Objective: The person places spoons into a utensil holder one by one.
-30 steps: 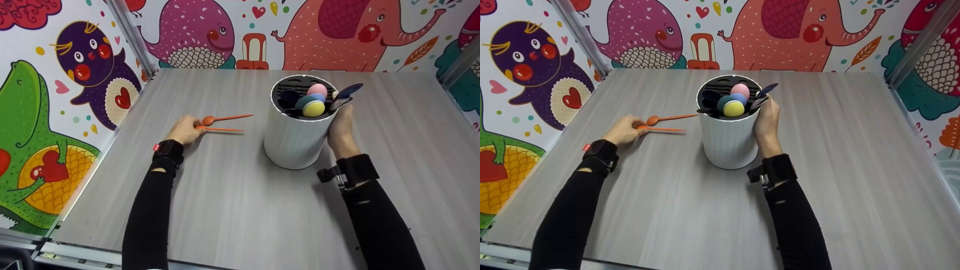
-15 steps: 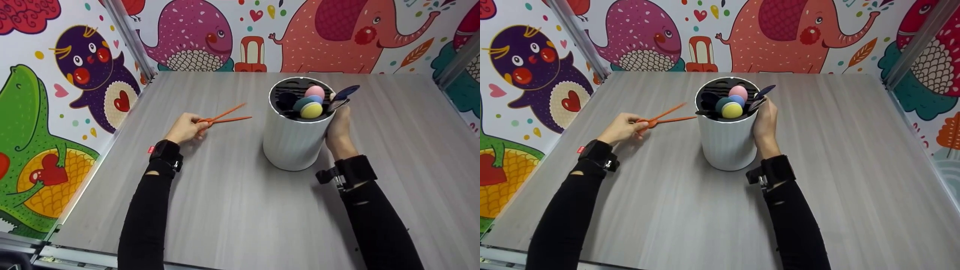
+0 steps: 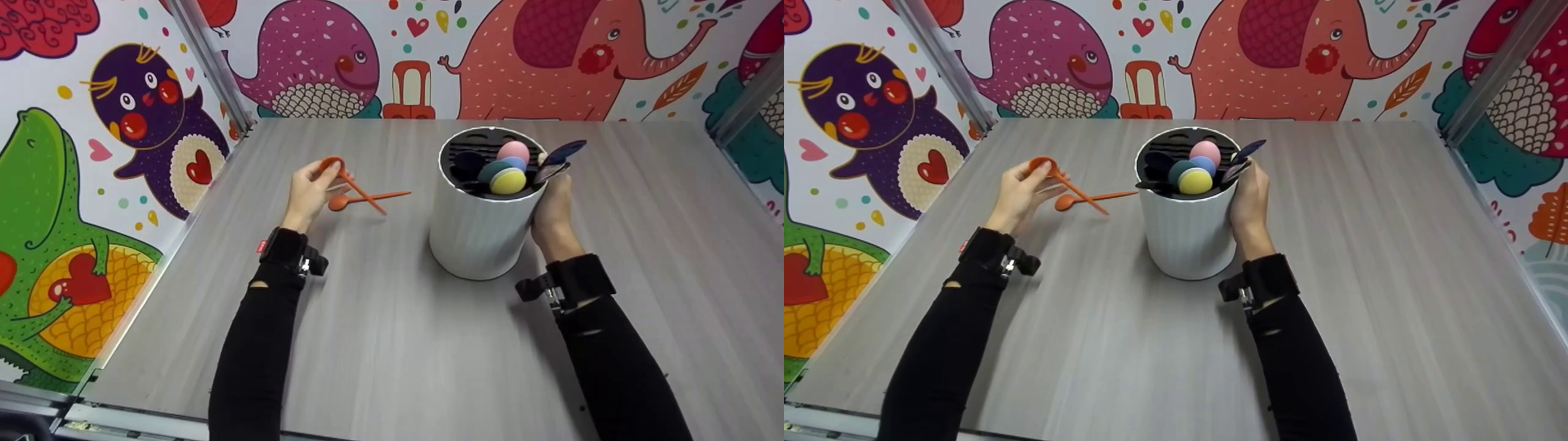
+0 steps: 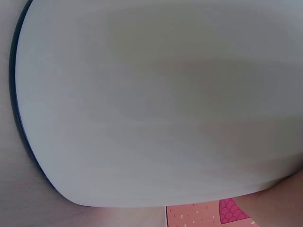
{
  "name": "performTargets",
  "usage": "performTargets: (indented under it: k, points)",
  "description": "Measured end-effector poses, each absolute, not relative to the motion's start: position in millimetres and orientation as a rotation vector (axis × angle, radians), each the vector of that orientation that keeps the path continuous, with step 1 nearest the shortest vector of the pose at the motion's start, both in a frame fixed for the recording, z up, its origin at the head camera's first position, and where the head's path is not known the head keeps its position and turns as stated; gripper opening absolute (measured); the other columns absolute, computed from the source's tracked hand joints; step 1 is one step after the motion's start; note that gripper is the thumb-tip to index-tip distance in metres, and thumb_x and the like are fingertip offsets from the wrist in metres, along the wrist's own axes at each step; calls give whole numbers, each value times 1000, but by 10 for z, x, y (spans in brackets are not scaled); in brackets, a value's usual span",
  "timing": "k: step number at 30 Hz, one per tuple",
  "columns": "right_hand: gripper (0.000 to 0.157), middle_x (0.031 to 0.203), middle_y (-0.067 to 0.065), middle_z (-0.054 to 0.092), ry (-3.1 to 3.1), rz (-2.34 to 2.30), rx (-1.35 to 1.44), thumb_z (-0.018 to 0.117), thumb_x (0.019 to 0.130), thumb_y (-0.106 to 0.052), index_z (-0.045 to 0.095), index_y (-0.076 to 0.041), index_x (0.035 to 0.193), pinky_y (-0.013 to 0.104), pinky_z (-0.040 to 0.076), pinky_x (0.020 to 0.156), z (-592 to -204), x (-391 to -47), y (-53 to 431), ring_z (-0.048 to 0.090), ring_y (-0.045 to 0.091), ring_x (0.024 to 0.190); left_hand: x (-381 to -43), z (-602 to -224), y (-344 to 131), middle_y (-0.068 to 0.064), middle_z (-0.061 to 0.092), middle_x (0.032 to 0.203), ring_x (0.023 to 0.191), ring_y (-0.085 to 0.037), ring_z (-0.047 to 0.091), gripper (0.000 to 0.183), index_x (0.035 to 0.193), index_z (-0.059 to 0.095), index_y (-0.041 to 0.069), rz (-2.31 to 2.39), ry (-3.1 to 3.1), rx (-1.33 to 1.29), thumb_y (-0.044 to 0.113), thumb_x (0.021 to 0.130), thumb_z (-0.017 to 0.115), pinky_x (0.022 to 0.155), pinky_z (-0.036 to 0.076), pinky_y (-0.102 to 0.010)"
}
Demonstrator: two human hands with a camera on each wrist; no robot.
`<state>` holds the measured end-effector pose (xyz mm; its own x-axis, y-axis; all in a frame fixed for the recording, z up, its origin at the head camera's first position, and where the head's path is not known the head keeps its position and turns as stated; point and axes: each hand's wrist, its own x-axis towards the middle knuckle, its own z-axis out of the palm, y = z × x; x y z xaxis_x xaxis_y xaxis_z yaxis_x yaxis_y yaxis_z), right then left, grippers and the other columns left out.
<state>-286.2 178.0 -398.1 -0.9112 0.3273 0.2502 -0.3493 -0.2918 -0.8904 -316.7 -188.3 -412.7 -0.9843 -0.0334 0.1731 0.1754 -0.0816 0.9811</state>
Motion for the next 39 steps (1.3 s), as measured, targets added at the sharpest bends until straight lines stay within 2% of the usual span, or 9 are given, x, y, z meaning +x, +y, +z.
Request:
performTargets:
  k: [3, 6, 9, 12, 20, 26, 33, 35, 39]
  points:
    - [30, 91, -6, 64, -1548, 2233, 27, 47, 102, -32, 71, -17, 90, 23, 45, 91, -3988, -2861, 1782, 55, 10, 91, -3163, -4052, -1751, -13, 71, 94, 90, -25, 73, 21, 118, 61, -3, -2397, -1832, -163, 13, 106, 53, 90, 57, -44]
    - [29, 92, -6, 62, -1553, 2232, 25, 47, 101, -32, 68, -18, 88, 22, 44, 93, -3993, -2863, 1784, 53, 10, 93, -3141, -3962, -1620, -11, 62, 88, 72, -18, 65, 17, 116, 56, 1, -2502, -1711, -162, 13, 108, 47, 77, 58, -32]
    - [28, 90, -6, 59, -1558, 2226, 2, 48, 101, -33, 66, -19, 85, 21, 43, 91, -3995, -2859, 1785, 51, 10, 92, -3111, -3873, -1505, -7, 49, 82, 58, -11, 44, 12, 110, 51, 4, -2550, -1647, -191, 12, 109, 43, 54, 42, -19]
    - [28, 86, -7, 57, -1559, 2217, -17, 48, 100, -34, 65, -21, 82, 21, 43, 86, -4003, -2850, 1776, 50, 10, 89, -3072, -3795, -1424, -3, 40, 74, 53, -9, 29, 3, 103, 47, 6, -2543, -1619, -268, 8, 104, 46, 45, 25, -19]
    - [31, 86, -7, 62, -1567, 2229, 30, 45, 101, -31, 68, -20, 83, 22, 44, 89, -4018, -2842, 1724, 53, 9, 89, -2981, -3628, -1280, 6, 31, 59, 46, -7, 25, 27, 83, 42, 15, -2361, -1707, -256, 16, 98, 65, 45, 19, -21]
    - [32, 95, -4, 67, -1548, 2239, 33, 44, 101, -30, 73, -16, 96, 24, 45, 94, -4004, -2835, 1745, 57, 11, 95, -2932, -3452, -1085, 5, 29, 53, 42, -7, 23, 41, 69, 37, 17, -2402, -1665, -371, 19, 104, 58, 42, 18, -22]
    - [30, 86, -6, 56, -1576, 2233, -20, 45, 102, -32, 61, -19, 80, 21, 42, 87, -4000, -2839, 1774, 50, 10, 88, -2857, -3169, -871, 3, 27, 51, 41, -10, 22, 42, 65, 39, 14, -2455, -1618, -527, 13, 105, 53, 42, 16, -24]
    - [32, 87, -4, 58, -1577, 2224, -21, 44, 102, -33, 64, -17, 83, 22, 43, 88, -4000, -2842, 1777, 51, 11, 89, -2821, -3066, -802, 3, 27, 51, 41, -10, 22, 40, 66, 39, 14, -2492, -1574, -551, 9, 103, 53, 42, 16, -23]
    - [37, 108, 1, 65, -1544, 2264, 42, 42, 102, -33, 71, -11, 108, 24, 43, 99, -3995, -2849, 1768, 56, 14, 104, -2780, -2846, -681, 2, 26, 51, 41, -9, 22, 40, 65, 39, 13, -2541, -1489, -640, 3, 102, 50, 41, 15, -23]
